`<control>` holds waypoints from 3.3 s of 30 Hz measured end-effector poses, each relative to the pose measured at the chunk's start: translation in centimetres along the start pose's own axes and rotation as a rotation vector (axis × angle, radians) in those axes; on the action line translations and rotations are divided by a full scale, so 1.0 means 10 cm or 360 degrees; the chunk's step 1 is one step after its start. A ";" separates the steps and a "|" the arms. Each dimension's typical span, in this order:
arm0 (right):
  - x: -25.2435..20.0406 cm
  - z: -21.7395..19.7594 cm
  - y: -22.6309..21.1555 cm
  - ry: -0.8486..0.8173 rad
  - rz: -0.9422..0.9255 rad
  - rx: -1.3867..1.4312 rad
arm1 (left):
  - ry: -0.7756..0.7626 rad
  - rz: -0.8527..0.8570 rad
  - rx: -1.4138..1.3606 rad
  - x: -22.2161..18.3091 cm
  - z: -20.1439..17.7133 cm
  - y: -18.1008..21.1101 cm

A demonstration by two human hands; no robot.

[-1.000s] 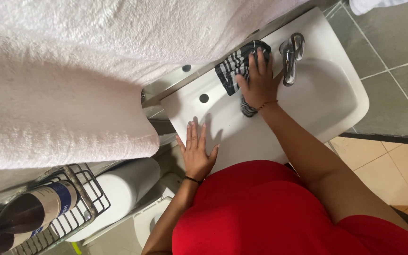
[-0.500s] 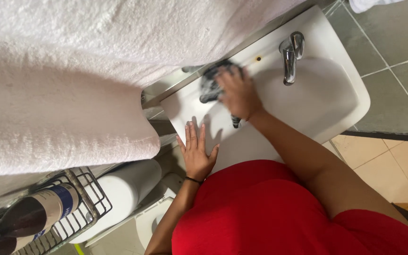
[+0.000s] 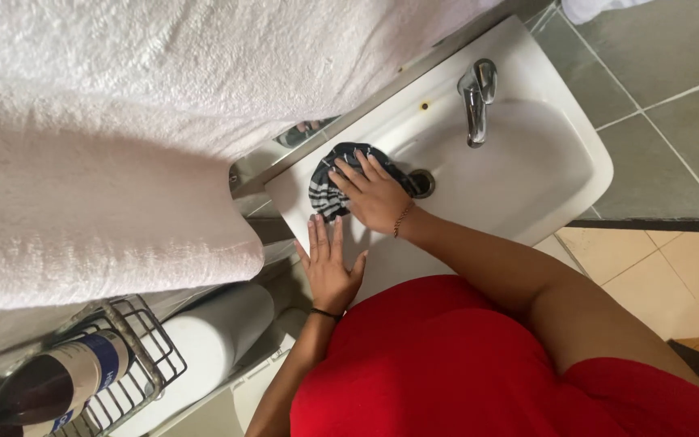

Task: Cleaning a bathroom sink with a cloth.

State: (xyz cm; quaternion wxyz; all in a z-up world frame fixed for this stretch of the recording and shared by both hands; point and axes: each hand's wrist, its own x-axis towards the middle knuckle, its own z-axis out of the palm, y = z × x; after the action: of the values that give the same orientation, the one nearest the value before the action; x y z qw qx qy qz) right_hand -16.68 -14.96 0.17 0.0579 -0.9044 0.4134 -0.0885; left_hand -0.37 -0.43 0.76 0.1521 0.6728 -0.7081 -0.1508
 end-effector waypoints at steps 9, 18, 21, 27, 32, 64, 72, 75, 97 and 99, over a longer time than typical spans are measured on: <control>-0.09 -0.11 0.73 0.0380 0.0255 0.0087 | -0.0002 -0.0035 -0.0033 -0.01 -0.03 0.00; -0.06 0.00 0.70 0.0374 0.0250 0.0017 | -0.0075 -0.0043 -0.0001 0.02 -0.01 0.01; -0.09 -0.09 0.71 0.0448 0.0310 0.0037 | -0.0075 -0.0051 0.0007 0.01 -0.07 0.04; -0.07 0.06 0.57 0.0477 0.0421 0.0306 | -0.0033 -0.0031 -0.0011 0.00 -0.04 0.02; -0.10 0.16 0.24 0.0379 -0.0044 0.0293 | -0.0010 -0.0032 0.0008 0.00 0.00 0.00; -0.83 0.13 0.68 -0.1652 0.0384 -0.0024 | 0.0051 -0.0030 0.0032 -0.02 0.04 -0.01; -1.22 0.10 1.23 -0.1284 0.0949 -0.0273 | -0.0046 -0.0079 0.0063 0.01 -0.03 0.06; -1.15 -0.03 0.75 -0.1440 0.0881 0.0154 | -0.0068 -0.0075 0.0109 0.00 -0.04 0.08; -1.74 -0.98 2.50 0.0618 0.1127 0.1149 | 0.0125 -0.0118 0.0218 -0.06 -0.06 0.26; -1.60 -0.87 2.58 0.0708 0.1065 0.0902 | 0.0154 -0.0155 0.0239 -0.08 -0.02 0.28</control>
State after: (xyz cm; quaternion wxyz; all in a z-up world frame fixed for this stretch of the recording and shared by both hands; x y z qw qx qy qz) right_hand -47.78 -19.88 2.32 0.2373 -0.6298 0.6433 -0.3650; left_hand -2.76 0.53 2.15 0.1278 0.7224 -0.6758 -0.0717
